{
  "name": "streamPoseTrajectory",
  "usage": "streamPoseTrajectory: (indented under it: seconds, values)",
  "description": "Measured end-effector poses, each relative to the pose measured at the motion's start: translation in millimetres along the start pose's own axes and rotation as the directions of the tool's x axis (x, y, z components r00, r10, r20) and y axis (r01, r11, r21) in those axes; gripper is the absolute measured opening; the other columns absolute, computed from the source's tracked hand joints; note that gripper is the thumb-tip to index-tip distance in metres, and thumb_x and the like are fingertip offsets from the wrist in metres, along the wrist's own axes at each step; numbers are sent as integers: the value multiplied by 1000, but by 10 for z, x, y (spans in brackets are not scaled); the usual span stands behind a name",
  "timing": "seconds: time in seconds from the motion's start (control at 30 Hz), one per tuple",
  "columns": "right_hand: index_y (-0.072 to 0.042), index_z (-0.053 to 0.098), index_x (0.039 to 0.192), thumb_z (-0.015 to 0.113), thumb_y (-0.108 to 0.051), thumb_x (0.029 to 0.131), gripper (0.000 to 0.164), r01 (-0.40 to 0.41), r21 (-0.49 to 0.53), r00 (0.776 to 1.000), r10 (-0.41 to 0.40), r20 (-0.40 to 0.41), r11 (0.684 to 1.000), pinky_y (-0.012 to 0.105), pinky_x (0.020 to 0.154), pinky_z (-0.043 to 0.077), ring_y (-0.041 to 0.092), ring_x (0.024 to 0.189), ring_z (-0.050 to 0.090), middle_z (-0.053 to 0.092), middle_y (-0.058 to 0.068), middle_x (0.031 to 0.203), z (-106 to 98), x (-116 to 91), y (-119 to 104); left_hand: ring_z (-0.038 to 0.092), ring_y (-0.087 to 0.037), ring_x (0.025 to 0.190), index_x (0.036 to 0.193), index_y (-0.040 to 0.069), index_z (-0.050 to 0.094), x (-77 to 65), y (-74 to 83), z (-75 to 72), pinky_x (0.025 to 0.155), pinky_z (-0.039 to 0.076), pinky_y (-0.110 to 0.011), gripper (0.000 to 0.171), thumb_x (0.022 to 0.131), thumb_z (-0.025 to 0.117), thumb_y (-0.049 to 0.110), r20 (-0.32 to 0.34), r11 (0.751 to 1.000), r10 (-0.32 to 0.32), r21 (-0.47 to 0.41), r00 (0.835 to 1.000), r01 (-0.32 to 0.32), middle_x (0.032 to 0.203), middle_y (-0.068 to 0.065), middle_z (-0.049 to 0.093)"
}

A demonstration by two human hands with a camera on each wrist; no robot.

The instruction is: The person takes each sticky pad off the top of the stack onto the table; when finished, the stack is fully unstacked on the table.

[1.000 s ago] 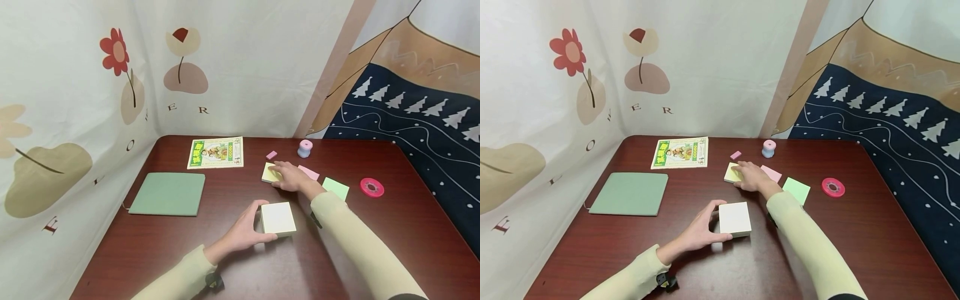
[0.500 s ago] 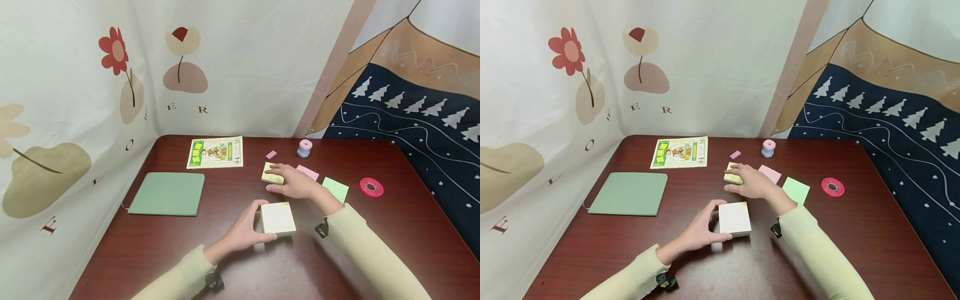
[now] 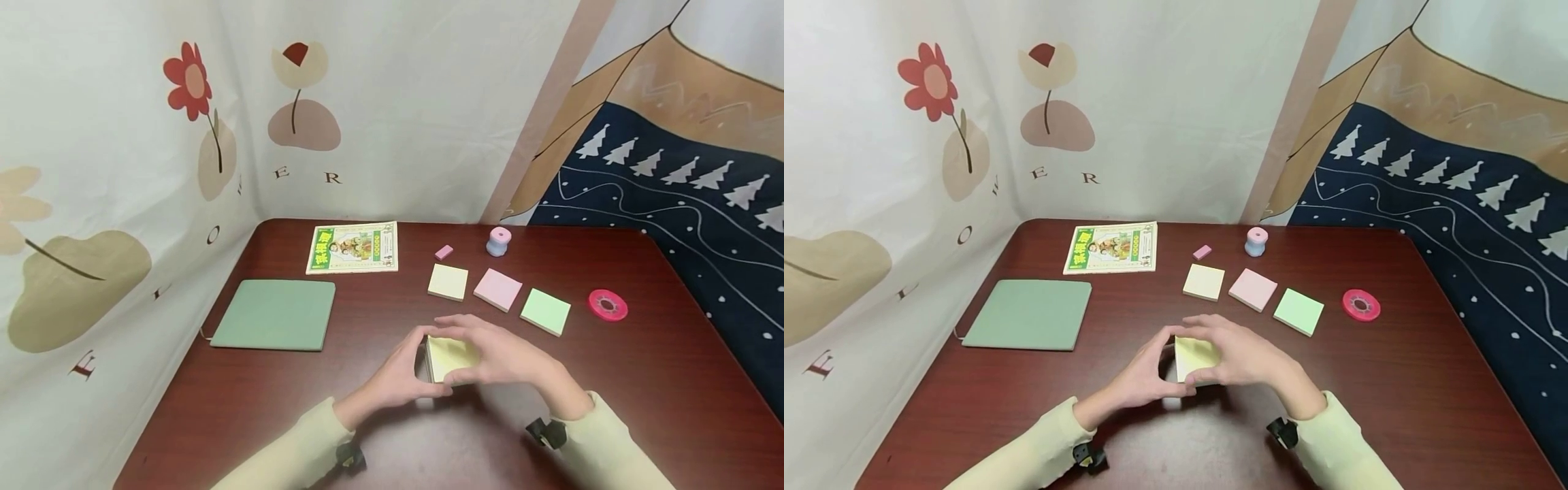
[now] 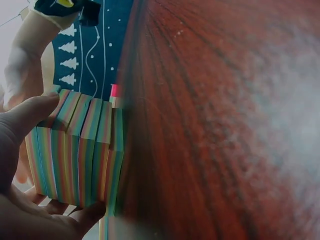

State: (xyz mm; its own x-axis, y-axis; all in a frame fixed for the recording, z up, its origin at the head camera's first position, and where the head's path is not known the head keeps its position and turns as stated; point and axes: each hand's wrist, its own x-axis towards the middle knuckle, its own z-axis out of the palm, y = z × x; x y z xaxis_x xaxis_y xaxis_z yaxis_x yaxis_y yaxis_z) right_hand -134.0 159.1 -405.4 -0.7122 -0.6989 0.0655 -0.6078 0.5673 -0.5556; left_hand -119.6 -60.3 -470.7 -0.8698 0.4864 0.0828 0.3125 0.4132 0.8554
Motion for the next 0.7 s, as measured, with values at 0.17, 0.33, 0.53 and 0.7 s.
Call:
streamPoseTrajectory:
  seconds: [0.17, 0.33, 0.53, 0.7]
  values:
    - [-18, 60, 134, 85, -41, 73, 70, 8, -33, 1000, -8, -9, 999, 41, 97, 45, 18, 128, 46, 47, 1, 145, 72, -56, -22, 47, -12, 121, 138, 25, 41, -8, -6, 1, 102, 40, -42, 87, 67, 89, 41, -2, 1000, 9, 8, 1000, -9, 135, 10, 48]
    - [-17, 60, 134, 88, -27, 69, 71, 4, -62, 1000, -5, -15, 998, 43, 96, 46, 20, 127, 48, 47, 3, 144, 101, -64, -25, 48, -12, 118, 137, 23, 41, -9, -13, 3, 100, 41, -41, 86, 67, 90, 33, -5, 1000, 10, 16, 1000, -10, 133, 10, 49]
    - [-21, 62, 132, 87, -29, 70, 68, -3, -88, 1000, 1, -26, 996, 39, 95, 46, 15, 124, 48, 50, -2, 141, 114, -54, -18, 48, -11, 117, 137, 24, 42, -2, -15, 12, 100, 41, -40, 85, 67, 90, 28, -13, 999, 13, 30, 1000, -13, 132, 10, 49]
    - [-17, 63, 130, 87, -27, 69, 66, 3, -110, 999, -7, -34, 994, 37, 92, 48, 15, 120, 50, 53, -2, 135, 87, -64, -19, 49, -11, 117, 137, 23, 42, 2, -22, 16, 100, 41, -39, 85, 67, 90, 26, -21, 999, 18, 31, 1000, -17, 132, 10, 49]
